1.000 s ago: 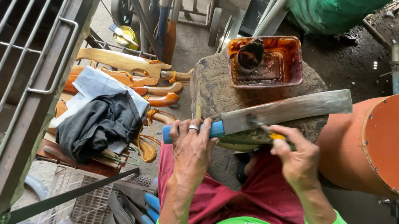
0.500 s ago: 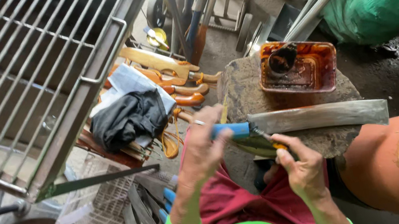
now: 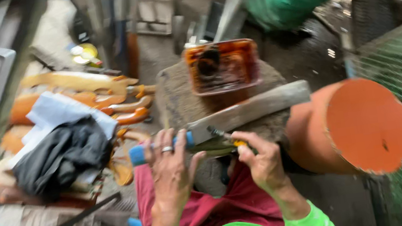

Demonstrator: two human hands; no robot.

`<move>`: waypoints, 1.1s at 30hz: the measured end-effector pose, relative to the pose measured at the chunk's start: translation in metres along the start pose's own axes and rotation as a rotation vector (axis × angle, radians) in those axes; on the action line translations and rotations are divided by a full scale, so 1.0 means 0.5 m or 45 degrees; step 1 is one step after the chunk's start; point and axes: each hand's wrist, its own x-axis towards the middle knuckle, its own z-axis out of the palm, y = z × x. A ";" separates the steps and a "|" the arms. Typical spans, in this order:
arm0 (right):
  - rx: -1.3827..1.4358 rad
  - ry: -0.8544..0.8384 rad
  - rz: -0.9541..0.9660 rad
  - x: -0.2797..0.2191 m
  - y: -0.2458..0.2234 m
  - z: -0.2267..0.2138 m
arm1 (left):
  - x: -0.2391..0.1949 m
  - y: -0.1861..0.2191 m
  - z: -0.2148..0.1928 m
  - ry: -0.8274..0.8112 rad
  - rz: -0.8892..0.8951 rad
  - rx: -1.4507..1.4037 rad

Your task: The person applies a dark liquid to a large knife blade using a small brush. They repeatedly dip the brush into a container and spread the liquid along the blade's surface.

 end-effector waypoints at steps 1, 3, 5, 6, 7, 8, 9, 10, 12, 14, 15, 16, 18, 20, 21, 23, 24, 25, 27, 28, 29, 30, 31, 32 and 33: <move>-0.078 0.067 -0.071 0.006 0.023 -0.028 | 0.002 -0.003 -0.001 -0.051 0.009 0.065; -0.114 0.242 0.154 0.021 0.064 -0.098 | 0.004 -0.007 -0.002 -0.082 0.011 0.107; -0.181 0.401 0.317 0.046 0.088 -0.173 | 0.004 -0.015 -0.002 -0.092 -0.005 0.139; -0.353 0.438 0.243 0.065 0.097 -0.207 | 0.006 -0.019 -0.001 -0.097 -0.009 0.144; -0.527 0.467 0.179 0.076 0.101 -0.240 | 0.002 -0.019 0.000 -0.114 -0.017 0.147; -0.701 0.494 0.114 0.087 0.104 -0.264 | 0.001 -0.018 0.003 -0.109 -0.029 0.140; -0.695 0.524 0.129 0.090 0.106 -0.279 | 0.000 -0.020 0.004 -0.113 -0.033 0.133; -0.688 0.554 0.144 0.090 0.107 -0.290 | 0.001 -0.020 0.006 -0.118 -0.036 0.125; -0.666 0.575 0.135 0.103 0.112 -0.295 | 0.007 -0.021 0.008 -0.115 -0.031 0.128; -0.634 0.530 0.134 0.090 0.113 -0.287 | -0.006 -0.018 -0.001 -0.139 -0.037 0.134; -0.582 0.488 0.099 0.101 0.117 -0.284 | -0.001 -0.018 0.001 -0.128 -0.034 0.134; -0.530 0.447 0.064 0.112 0.120 -0.284 | 0.006 -0.017 0.006 -0.116 -0.031 0.133; -0.616 0.469 -0.052 0.113 0.125 -0.276 | 0.013 -0.023 0.006 -0.111 -0.017 0.136; -0.898 0.522 -0.230 0.097 0.127 -0.274 | -0.006 -0.019 0.003 -0.143 -0.038 0.134; -0.858 0.525 -0.097 0.103 0.127 -0.277 | -0.005 -0.021 0.006 -0.143 -0.039 0.132; -0.775 0.525 0.164 0.111 0.121 -0.282 | 0.000 -0.023 0.008 -0.128 -0.034 0.132; -0.747 0.497 0.124 0.114 0.118 -0.282 | 0.004 -0.023 0.010 -0.112 -0.028 0.134; -0.718 0.464 0.099 0.106 0.115 -0.279 | 0.000 -0.023 0.008 -0.112 -0.024 0.137; -0.670 0.418 0.052 0.086 0.110 -0.269 | -0.002 -0.022 0.008 -0.118 -0.033 0.137; -0.651 0.406 0.029 0.080 0.108 -0.269 | -0.001 -0.023 0.009 -0.121 -0.033 0.138; -0.633 0.389 0.006 0.069 0.106 -0.264 | -0.002 -0.023 0.010 -0.123 -0.034 0.142; -0.700 0.409 0.067 0.063 0.104 -0.264 | -0.004 -0.023 0.009 -0.125 -0.035 0.146; -0.768 0.431 0.126 0.058 0.101 -0.265 | -0.002 -0.024 0.011 -0.124 -0.034 0.148; -0.836 0.454 0.185 0.053 0.097 -0.263 | -0.001 -0.026 0.011 -0.128 -0.027 0.146; -0.844 0.457 0.147 0.054 0.094 -0.267 | -0.001 -0.026 0.012 -0.126 -0.029 0.145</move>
